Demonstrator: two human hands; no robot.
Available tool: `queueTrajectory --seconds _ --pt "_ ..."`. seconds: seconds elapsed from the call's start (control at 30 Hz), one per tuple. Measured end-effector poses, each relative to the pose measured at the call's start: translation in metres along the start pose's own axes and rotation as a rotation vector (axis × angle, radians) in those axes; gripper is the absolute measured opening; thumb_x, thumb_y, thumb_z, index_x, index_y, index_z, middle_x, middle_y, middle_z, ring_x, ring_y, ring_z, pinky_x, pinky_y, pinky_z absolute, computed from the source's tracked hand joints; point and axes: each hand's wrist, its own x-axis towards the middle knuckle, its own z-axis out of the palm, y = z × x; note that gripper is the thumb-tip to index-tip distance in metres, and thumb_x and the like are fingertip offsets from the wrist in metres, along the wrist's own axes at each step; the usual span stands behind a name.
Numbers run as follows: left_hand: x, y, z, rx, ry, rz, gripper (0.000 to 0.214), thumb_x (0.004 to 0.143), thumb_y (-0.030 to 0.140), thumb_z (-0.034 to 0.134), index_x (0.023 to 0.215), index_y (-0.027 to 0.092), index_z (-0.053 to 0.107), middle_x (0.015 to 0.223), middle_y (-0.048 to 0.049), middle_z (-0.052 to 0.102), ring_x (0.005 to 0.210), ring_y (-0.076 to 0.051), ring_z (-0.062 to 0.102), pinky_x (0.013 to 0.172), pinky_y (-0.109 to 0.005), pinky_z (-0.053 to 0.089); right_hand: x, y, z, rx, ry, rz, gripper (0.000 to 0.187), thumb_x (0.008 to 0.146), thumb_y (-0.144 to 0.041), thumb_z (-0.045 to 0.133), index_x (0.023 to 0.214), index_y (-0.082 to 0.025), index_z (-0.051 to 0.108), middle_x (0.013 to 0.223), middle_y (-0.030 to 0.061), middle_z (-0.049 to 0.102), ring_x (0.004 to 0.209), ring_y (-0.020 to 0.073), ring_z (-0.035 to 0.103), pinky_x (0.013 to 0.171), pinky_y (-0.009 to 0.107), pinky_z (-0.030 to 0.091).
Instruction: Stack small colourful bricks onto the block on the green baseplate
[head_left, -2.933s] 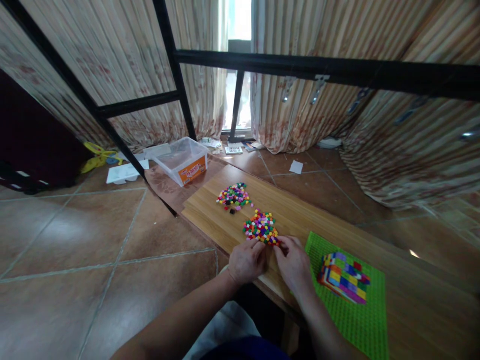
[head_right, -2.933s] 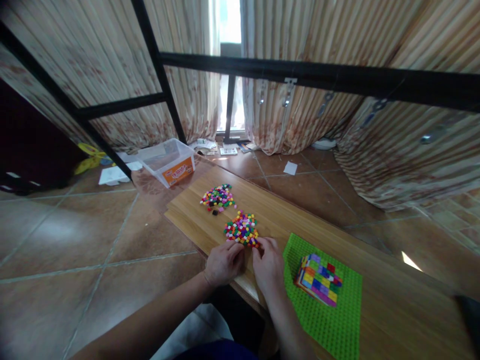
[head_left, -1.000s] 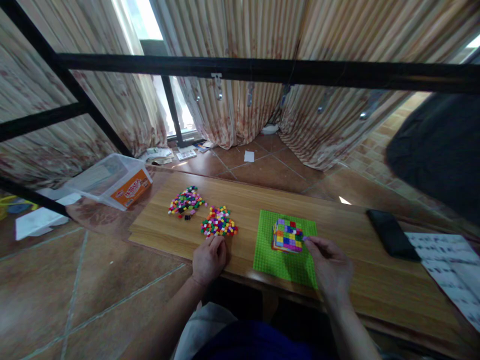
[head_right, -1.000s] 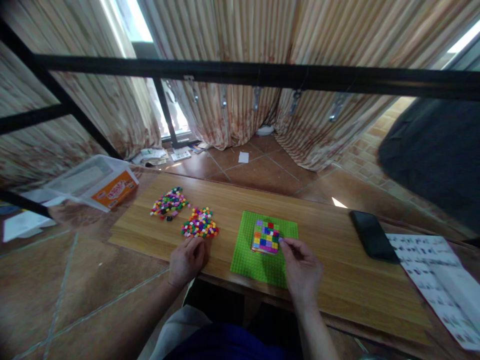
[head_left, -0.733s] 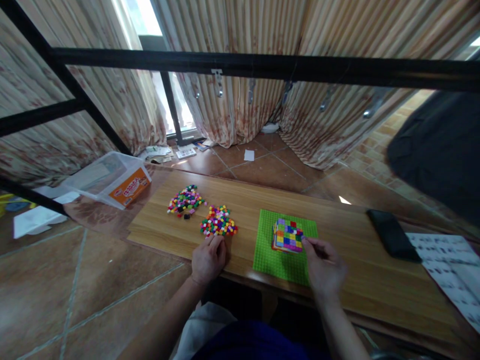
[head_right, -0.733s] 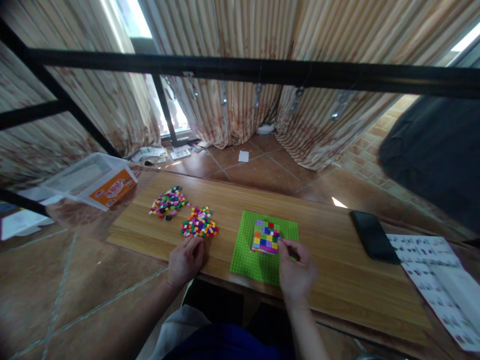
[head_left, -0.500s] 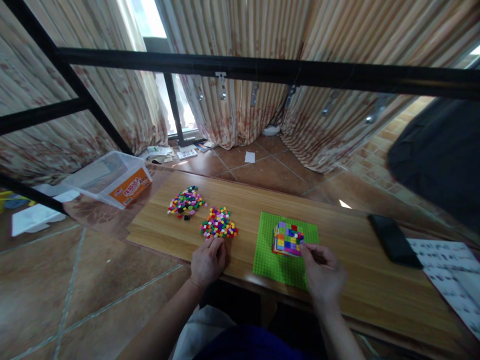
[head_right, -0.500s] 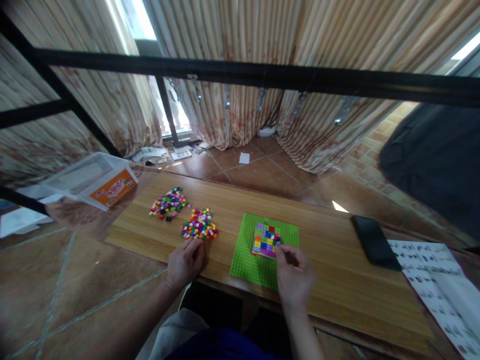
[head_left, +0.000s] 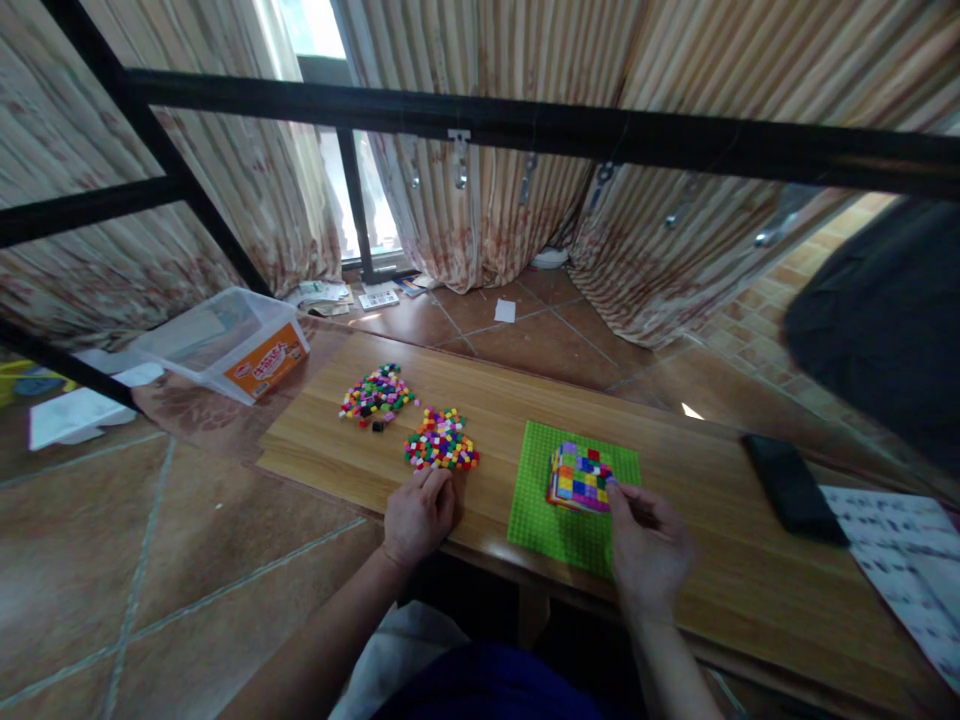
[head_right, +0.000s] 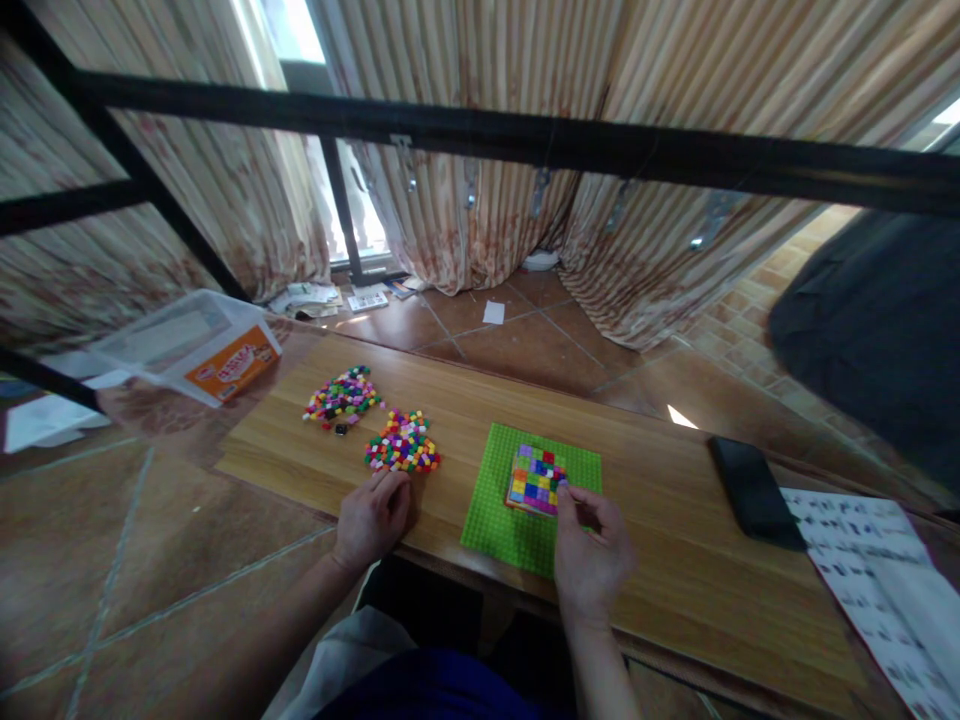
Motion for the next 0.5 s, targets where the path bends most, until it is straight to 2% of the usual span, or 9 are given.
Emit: queueTrajectory --seconds 0.13,0.33,0.5 --pt "0.0003 0.0013 -0.0012 -0.011 0.007 -0.003 0.016 0.093 0.022 0.045 0.089 0.022 0.061 0.08 -0.0015 0.064 0.074 -0.015 0.06 0.068 -0.025 0.043 -0.0004 -0.0003 0.0003 -0.054 0.023 -0.034 0.04 0.075 -0.056 0.067 0.076 -0.017 0.071 0.074 0.0071 0.07 0.062 0.0166 0.061 0.063 0.03 0.049" --pt "0.0005 0.0021 -0.0022 -0.01 0.003 -0.001 0.017 0.093 0.022 0.045 0.087 0.022 0.06 0.079 -0.0016 0.063 0.073 -0.015 0.06 0.067 -0.025 0.043 -0.0003 -0.0083 -0.0054 -0.105 -0.012 -0.091 0.039 0.076 -0.055 0.066 0.078 -0.016 0.073 0.077 0.0087 0.071 0.064 0.0174 0.062 0.063 0.031 0.049" --pt "0.0007 0.0029 -0.0026 0.005 -0.006 -0.006 0.015 0.093 0.021 0.046 0.086 0.022 0.059 0.079 -0.0019 0.064 0.074 -0.015 0.06 0.067 -0.025 0.042 -0.0004 -0.003 -0.0068 -0.024 -0.01 -0.071 0.041 0.077 -0.055 0.065 0.079 -0.015 0.072 0.078 0.009 0.072 0.067 0.0177 0.063 0.065 0.03 0.05"
